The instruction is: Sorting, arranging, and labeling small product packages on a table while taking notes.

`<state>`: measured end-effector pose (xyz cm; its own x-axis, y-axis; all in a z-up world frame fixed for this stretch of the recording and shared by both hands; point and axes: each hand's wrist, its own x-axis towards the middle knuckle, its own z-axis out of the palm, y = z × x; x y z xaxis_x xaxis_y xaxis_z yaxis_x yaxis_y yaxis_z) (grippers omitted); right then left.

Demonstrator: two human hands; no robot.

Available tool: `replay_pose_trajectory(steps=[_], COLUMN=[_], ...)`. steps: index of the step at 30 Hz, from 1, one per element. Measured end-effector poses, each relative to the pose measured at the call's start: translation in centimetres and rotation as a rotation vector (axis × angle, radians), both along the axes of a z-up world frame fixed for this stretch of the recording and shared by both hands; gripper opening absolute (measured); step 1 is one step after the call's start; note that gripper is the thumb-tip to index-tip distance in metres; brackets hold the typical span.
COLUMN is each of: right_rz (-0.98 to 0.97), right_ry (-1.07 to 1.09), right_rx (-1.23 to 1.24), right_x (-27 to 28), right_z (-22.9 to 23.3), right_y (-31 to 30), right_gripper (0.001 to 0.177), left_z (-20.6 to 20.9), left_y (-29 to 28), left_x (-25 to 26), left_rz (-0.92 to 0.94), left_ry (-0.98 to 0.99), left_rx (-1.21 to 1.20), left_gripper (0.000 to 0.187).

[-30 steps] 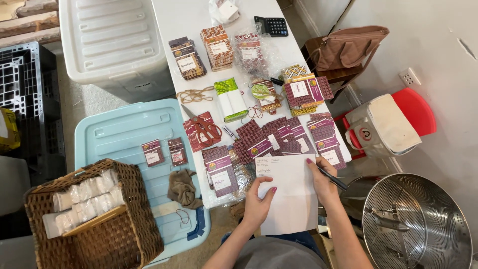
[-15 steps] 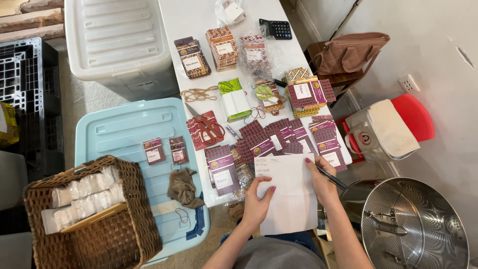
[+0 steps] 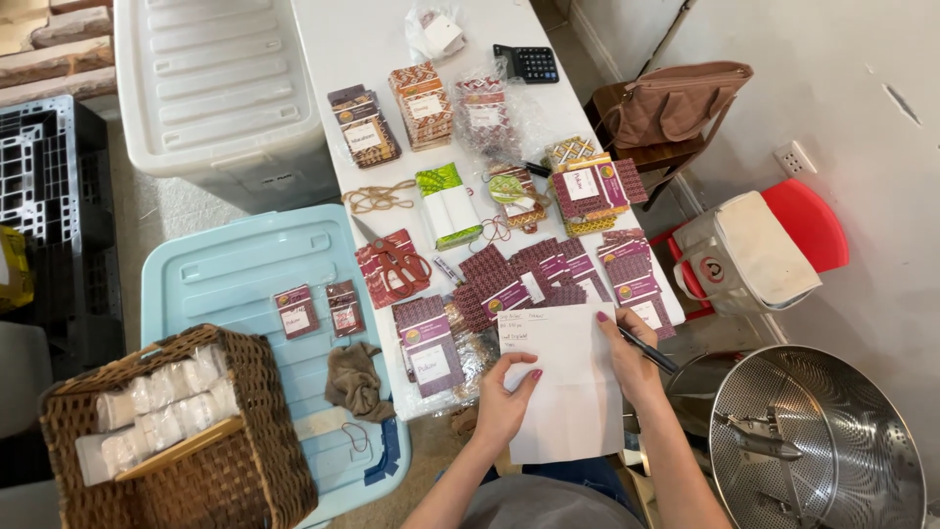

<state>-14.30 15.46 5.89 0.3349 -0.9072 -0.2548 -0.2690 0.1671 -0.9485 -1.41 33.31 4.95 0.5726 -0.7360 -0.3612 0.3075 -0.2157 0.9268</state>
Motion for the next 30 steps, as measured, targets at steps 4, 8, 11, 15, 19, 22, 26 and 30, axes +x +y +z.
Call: replay_pose_trajectory(steps=[4,8,11,15,19,22,26,30], right_rz=[-0.044,-0.134,-0.222,-0.209,-0.119,-0.050,-0.061,-0.078], right_ry=[0.054,0.013,0.055,0.075,0.039,0.065,0.138,-0.057], right_rx=[-0.086,-0.080,-0.200,-0.198,-0.293,-0.363,-0.489,-0.630], right_x=[-0.7,-1.4,-2.0,-1.9,-0.6,-0.1,2.0,4.5], right_z=[0.7,0.7,-1.9,-1.4,0.5,-1.5,-0.6,-1.7], right_y=[-1.8,-5.3,-9.1,-15.0,-19.7,-24.0,-27.7,-30.4], right_gripper=[0.022,0.042,0.036,0.015,0.016,0.017,0.038,0.051], left_z=[-0.5,-0.9,-2.2,-3.7,-5.0,-5.4,-5.5,-9.3], left_y=[-2.5,-6.7,-11.0,-17.3,-23.2,-27.3,-31.4,-33.6], left_x=[-0.4,-0.5,-0.7,-0.3,0.1,0.4,0.9,0.3], left_rz=[-0.049,0.012,0.078,0.132,0.209,0.271,0.354,0.411], left_ry=[0.015,-0.056,-0.193,-0.206,-0.232,-0.213,-0.172,-0.176], left_rx=[-0.008,-0.100,-0.222,-0.240,-0.184,-0.156,-0.120,-0.083], left_gripper=[0.007,0.009,0.018,0.018,0.016,0.015,0.015,0.016])
